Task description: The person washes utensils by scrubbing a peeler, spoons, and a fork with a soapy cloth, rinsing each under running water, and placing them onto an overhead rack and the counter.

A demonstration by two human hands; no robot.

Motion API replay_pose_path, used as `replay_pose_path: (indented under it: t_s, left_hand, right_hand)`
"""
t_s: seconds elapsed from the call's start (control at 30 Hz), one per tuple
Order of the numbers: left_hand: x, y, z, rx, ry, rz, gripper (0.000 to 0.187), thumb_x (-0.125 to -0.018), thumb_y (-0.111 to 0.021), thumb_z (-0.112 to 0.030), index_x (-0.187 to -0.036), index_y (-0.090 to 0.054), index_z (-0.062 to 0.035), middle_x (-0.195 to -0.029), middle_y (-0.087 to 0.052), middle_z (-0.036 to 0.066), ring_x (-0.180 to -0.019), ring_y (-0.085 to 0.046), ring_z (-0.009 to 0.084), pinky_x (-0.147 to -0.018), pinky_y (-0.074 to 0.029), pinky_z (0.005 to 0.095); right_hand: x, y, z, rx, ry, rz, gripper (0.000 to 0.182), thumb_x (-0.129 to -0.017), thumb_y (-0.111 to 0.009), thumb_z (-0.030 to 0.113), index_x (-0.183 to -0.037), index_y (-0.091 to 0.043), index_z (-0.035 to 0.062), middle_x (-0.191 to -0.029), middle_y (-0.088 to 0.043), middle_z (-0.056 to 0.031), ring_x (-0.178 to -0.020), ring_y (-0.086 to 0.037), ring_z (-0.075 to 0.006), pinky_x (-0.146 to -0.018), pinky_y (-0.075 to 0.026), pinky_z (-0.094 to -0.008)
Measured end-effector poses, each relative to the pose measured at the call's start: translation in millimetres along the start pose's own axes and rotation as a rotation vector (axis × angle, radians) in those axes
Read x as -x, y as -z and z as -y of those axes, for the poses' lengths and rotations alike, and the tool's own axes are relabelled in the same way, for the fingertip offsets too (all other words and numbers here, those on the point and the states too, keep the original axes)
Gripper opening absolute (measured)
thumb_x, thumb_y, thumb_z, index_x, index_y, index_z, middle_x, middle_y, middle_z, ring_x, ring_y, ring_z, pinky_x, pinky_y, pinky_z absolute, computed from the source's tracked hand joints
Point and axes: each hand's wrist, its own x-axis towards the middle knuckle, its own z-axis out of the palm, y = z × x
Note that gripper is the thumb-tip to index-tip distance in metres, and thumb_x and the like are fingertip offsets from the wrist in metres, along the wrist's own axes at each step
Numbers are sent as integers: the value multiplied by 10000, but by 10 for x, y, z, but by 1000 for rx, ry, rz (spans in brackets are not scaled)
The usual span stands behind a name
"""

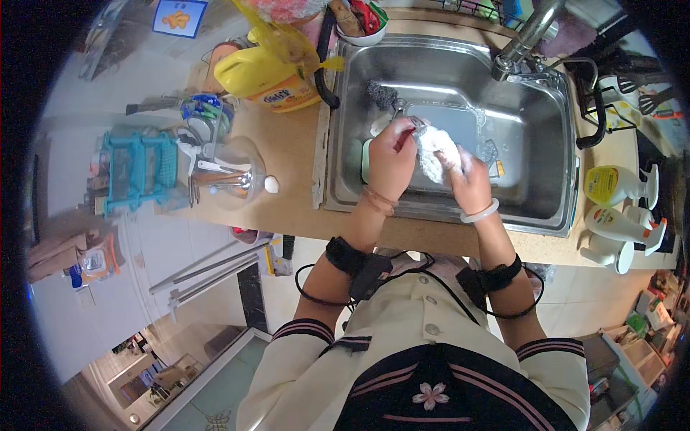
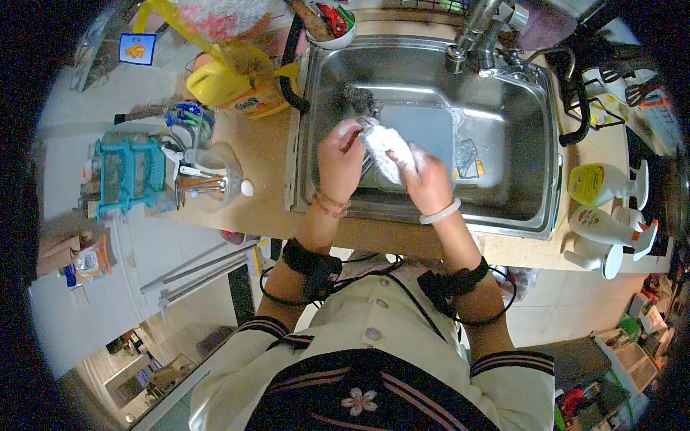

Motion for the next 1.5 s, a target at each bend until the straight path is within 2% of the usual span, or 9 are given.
replay_pose_path:
  t_s: [0.13, 0.3, 0.33, 0.43, 0.97, 1.23, 1.43, 1.47, 1.5]
  left_hand:
    - [-55, -3, 4, -325, -317, 3, 174, -734, -447, 49, -868, -551, 10, -800, -594, 110, -683, -573, 167, -627, -447, 229]
    - [11, 30, 153, -314, -8, 112, 140, -778, -474, -20, -894, -547, 8, -763, -588, 102, -573, -560, 146, -541, -456, 227]
    - [20, 56, 214, -292, 78, 145, 136, -797, -476, -39, -905, -544, 10, -761, -590, 94, -555, -556, 122, -525, -458, 220]
    - [60, 95, 264, -51, 352, 89, 139, -811, -496, -90, -910, -545, -6, -745, -591, 79, -509, -525, 88, -452, -424, 191]
    - [65, 1, 331, -193, 196, 211, 147, -735, -476, -48, -836, -535, 42, -570, -538, 91, -468, -460, 126, -451, -365, 281]
    - [84, -59, 555, -323, 103, 72, 135, -720, -500, -87, -681, -524, 40, -599, -540, 183, -516, -531, 273, -480, -381, 350]
    - [22, -128, 291, -303, 88, 166, 108, -734, -467, -44, -729, -535, 39, -619, -551, 173, -565, -555, 244, -513, -402, 319]
    - [8, -107, 279, -488, 125, 159, 136, -774, -452, -43, -790, -574, 14, -645, -592, 61, -539, -443, 71, -500, -369, 242]
    - [1, -130, 301, -390, 139, 143, 146, -779, -449, -43, -830, -573, 14, -673, -601, 71, -574, -484, 99, -538, -388, 240]
  right_hand:
    - [-56, 10, 18, 175, 48, -106, 169, -770, -531, 155, -846, -543, 4, -720, -551, -193, -660, -529, -359, -576, -428, -375]
    - [-165, 68, -49, -45, 84, -399, 176, -776, -545, 165, -837, -555, 1, -691, -572, -153, -606, -558, -288, -557, -432, -337]
    - [-187, 129, -21, -121, 32, -458, 177, -789, -546, 167, -845, -564, 0, -698, -594, -103, -584, -554, -191, -556, -429, -307]
    - [-290, 278, -72, -409, 58, -568, 261, -842, -486, 220, -955, -505, -15, -850, -539, -36, -774, -477, -108, -684, -386, -231]
    - [-325, 64, -47, -392, -251, 156, 206, -761, -532, 91, -927, -522, -31, -804, -605, -112, -704, -569, -154, -621, -448, -283]
    - [-324, -89, -98, -199, -144, -62, 179, -745, -529, 84, -872, -532, -43, -734, -594, -178, -691, -599, -249, -616, -450, -307]
    - [-330, -48, -222, -242, -246, -190, 234, -763, -556, 155, -900, -550, -35, -739, -603, -107, -665, -568, -163, -588, -439, -292]
    - [-374, -7, -258, -320, -245, -185, 248, -768, -562, 174, -907, -553, -32, -741, -603, -89, -665, -557, -142, -585, -435, -286]
    - [-387, 43, -287, -340, -350, -208, 252, -772, -562, 182, -910, -555, -29, -744, -600, -76, -669, -546, -127, -588, -431, -279]
